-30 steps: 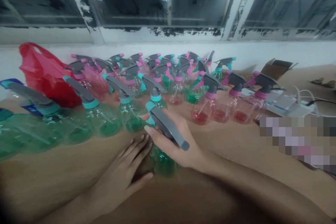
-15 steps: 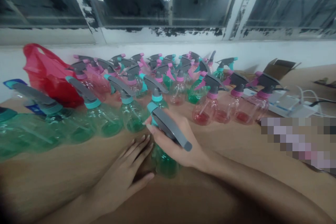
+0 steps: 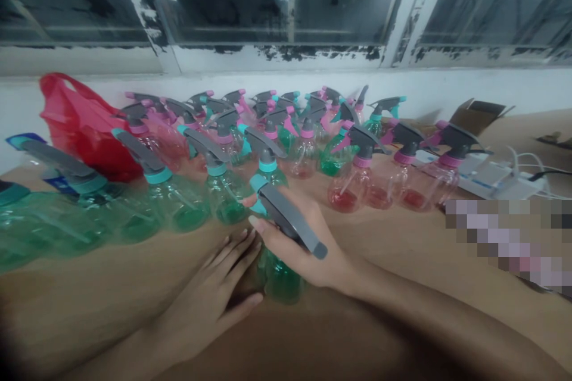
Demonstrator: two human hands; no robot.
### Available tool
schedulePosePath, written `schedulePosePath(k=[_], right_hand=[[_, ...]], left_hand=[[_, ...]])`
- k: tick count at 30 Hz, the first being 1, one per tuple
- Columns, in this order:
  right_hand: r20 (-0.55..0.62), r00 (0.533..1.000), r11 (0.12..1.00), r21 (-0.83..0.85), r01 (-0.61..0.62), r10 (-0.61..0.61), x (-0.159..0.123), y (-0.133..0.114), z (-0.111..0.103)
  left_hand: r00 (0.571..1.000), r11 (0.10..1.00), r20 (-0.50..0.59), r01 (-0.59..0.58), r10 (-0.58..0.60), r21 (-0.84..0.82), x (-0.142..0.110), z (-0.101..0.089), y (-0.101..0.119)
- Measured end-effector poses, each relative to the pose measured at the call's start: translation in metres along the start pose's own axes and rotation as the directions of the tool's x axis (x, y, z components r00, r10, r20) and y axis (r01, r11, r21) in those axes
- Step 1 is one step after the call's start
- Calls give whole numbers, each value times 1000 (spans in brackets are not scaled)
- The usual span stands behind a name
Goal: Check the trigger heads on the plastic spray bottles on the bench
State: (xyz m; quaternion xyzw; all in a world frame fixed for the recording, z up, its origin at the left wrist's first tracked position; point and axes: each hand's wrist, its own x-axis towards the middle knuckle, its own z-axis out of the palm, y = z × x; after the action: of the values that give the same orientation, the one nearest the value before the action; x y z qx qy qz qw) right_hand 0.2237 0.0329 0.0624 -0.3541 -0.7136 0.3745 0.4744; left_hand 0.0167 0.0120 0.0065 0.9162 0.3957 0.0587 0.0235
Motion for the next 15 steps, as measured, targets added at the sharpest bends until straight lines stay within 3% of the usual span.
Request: schedulePosePath(k=[15], right_hand=[[-14,1000,1000,-2,17,-17,0,-1,-1]], left_hand=[[1000,1000,-7,10,-10,-10,1,-1,1]])
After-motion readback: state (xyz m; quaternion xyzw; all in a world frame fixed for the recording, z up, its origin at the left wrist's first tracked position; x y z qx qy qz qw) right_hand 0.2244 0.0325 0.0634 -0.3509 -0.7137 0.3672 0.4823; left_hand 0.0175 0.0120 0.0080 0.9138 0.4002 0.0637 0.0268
